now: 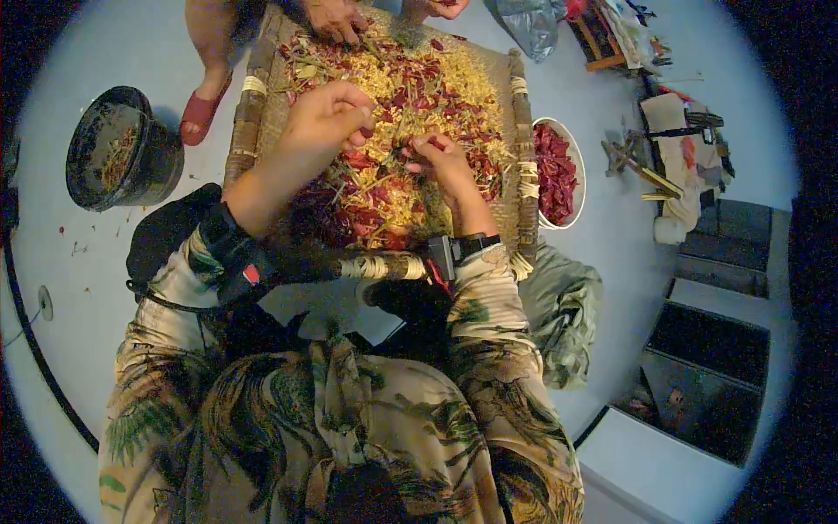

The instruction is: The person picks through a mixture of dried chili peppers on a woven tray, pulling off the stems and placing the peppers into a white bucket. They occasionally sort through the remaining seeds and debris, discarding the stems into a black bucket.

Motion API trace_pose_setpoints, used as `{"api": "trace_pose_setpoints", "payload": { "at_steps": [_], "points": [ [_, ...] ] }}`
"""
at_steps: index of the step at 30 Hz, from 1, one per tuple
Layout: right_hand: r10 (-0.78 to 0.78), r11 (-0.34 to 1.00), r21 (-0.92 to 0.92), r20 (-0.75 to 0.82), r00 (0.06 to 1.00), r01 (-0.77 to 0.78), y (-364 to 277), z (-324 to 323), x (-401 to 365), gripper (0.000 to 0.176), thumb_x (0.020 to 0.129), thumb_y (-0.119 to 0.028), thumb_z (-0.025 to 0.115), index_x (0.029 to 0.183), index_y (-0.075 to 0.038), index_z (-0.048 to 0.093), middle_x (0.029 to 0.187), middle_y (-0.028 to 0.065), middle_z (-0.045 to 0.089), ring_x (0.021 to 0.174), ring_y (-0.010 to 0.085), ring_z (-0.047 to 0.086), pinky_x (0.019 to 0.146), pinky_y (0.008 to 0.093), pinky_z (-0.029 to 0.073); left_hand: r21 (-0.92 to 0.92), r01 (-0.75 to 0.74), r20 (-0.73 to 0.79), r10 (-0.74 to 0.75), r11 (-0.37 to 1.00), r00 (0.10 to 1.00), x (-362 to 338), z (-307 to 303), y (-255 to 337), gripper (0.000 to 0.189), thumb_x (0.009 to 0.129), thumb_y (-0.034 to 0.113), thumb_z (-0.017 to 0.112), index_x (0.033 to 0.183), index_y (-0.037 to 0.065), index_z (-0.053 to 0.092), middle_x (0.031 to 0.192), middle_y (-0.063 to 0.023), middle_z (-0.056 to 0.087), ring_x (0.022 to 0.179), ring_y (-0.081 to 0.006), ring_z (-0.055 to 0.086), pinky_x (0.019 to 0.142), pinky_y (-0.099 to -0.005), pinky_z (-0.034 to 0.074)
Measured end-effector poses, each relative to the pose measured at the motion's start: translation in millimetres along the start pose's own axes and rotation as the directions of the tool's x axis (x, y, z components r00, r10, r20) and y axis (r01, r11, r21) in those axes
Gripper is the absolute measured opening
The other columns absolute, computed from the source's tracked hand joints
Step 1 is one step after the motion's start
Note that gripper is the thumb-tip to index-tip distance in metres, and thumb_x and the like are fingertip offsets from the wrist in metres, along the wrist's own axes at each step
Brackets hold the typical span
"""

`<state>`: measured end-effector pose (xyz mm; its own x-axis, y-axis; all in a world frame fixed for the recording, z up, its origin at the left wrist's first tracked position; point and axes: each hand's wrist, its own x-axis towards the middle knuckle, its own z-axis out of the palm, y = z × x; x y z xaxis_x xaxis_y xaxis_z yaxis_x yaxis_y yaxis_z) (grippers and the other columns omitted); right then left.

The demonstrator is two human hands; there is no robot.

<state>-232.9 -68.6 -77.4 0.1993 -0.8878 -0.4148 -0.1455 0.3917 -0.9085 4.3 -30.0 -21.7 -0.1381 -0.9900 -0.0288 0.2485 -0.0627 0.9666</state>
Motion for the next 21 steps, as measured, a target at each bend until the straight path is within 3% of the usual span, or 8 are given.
{"api": "trace_pose_setpoints", "payload": {
  "at_steps": [4,7,10,11,15,17,19,21],
  "points": [
    [-0.092,0.931,-0.342,0.111,0.990,0.125,5.1,15.7,1.4,0.015,0.083,-0.012,0.059,0.095,-0.003,0.058,0.087,0.0071,0.062,0.082,0.0180,0.061,0.065,0.0298,0.050,-0.027,-0.023,0.062,0.025,0.999,0.998,2.5,-5.4,-6.4,0.016,0.085,0.014,0.058,0.098,0.005,0.054,0.081,-0.0033,0.061,0.062,-0.0079,0.055,0.056,-0.0197,0.045],
    [-0.340,0.502,-0.762,0.260,0.904,0.408,14.5,29.1,-9.0,0.022,0.079,-0.013,0.062,0.100,-0.005,0.058,0.088,0.0126,0.063,0.081,0.0251,0.061,0.071,0.0364,0.047,-0.023,-0.024,0.065,0.026,0.999,0.998,1.9,-4.8,-5.7,0.016,0.085,0.014,0.058,0.098,0.005,0.054,0.081,-0.0035,0.061,0.063,-0.0082,0.055,0.057,-0.0204,0.046],
    [-0.357,0.289,-0.872,0.285,0.890,0.395,20.2,43.2,-12.9,0.022,0.079,-0.014,0.063,0.099,-0.006,0.059,0.089,0.0166,0.062,0.082,0.0322,0.060,0.072,0.0379,0.047,0.008,0.009,0.045,-0.009,1.000,0.999,1.7,-2.7,-3.0,0.015,0.086,0.014,0.058,0.097,0.005,0.054,0.081,-0.0037,0.061,0.063,-0.0084,0.056,0.057,-0.0208,0.046],
    [-0.382,0.333,-0.849,0.276,0.882,0.410,20.3,44.9,-14.3,0.022,0.078,-0.014,0.063,0.099,-0.008,0.060,0.089,0.0193,0.061,0.082,0.0366,0.058,0.072,0.0390,0.047,0.017,0.025,0.036,-0.026,1.000,0.999,1.7,-2.4,-2.4,0.015,0.086,0.014,0.058,0.097,0.005,0.054,0.081,-0.0038,0.061,0.064,-0.0085,0.056,0.057,-0.0209,0.046],
    [-0.400,0.554,-0.744,0.157,0.903,0.374,44.1,28.5,14.5,0.022,0.080,-0.018,0.064,0.098,-0.006,0.059,0.085,0.0117,0.063,0.078,0.0260,0.061,0.068,0.0347,0.048,-0.001,-0.006,0.056,0.006,1.000,0.998,3.2,-5.6,-10.1,0.016,0.086,0.014,0.058,0.098,0.005,0.054,0.081,-0.0036,0.061,0.063,-0.0081,0.056,0.055,-0.0203,0.045],
    [-0.337,0.760,-0.565,0.079,0.938,0.321,54.1,15.5,26.8,0.021,0.081,-0.020,0.064,0.096,-0.007,0.060,0.083,0.0058,0.064,0.077,0.0189,0.061,0.065,0.0317,0.048,-0.024,0.017,0.044,-0.016,1.000,0.999,2.6,-4.6,-10.2,0.017,0.085,0.015,0.058,0.099,0.006,0.054,0.081,-0.0033,0.061,0.063,-0.0078,0.056,0.055,-0.0198,0.045],
    [-0.095,0.961,-0.259,0.036,0.995,0.101,27.3,14.3,13.8,0.018,0.082,-0.021,0.065,0.093,-0.007,0.060,0.083,0.0012,0.062,0.078,0.0140,0.059,0.064,0.0287,0.048,0.008,0.041,0.035,-0.041,0.999,0.999,3.4,-4.0,-3.6,0.018,0.085,0.015,0.058,0.099,0.006,0.054,0.081,-0.0031,0.061,0.061,-0.0076,0.056,0.054,-0.0193,0.044],
    [0.020,1.000,-0.007,0.051,0.998,-0.020,9.8,16.8,6.0,0.014,0.083,-0.019,0.064,0.090,-0.008,0.059,0.086,0.0007,0.061,0.078,0.0131,0.059,0.066,0.0305,0.051,0.028,0.051,0.027,-0.052,0.998,0.998,4.0,-4.4,-0.9,0.018,0.085,0.015,0.058,0.100,0.006,0.053,0.081,-0.0031,0.061,0.060,-0.0075,0.056,0.053,-0.0189,0.044]
  ]
}}
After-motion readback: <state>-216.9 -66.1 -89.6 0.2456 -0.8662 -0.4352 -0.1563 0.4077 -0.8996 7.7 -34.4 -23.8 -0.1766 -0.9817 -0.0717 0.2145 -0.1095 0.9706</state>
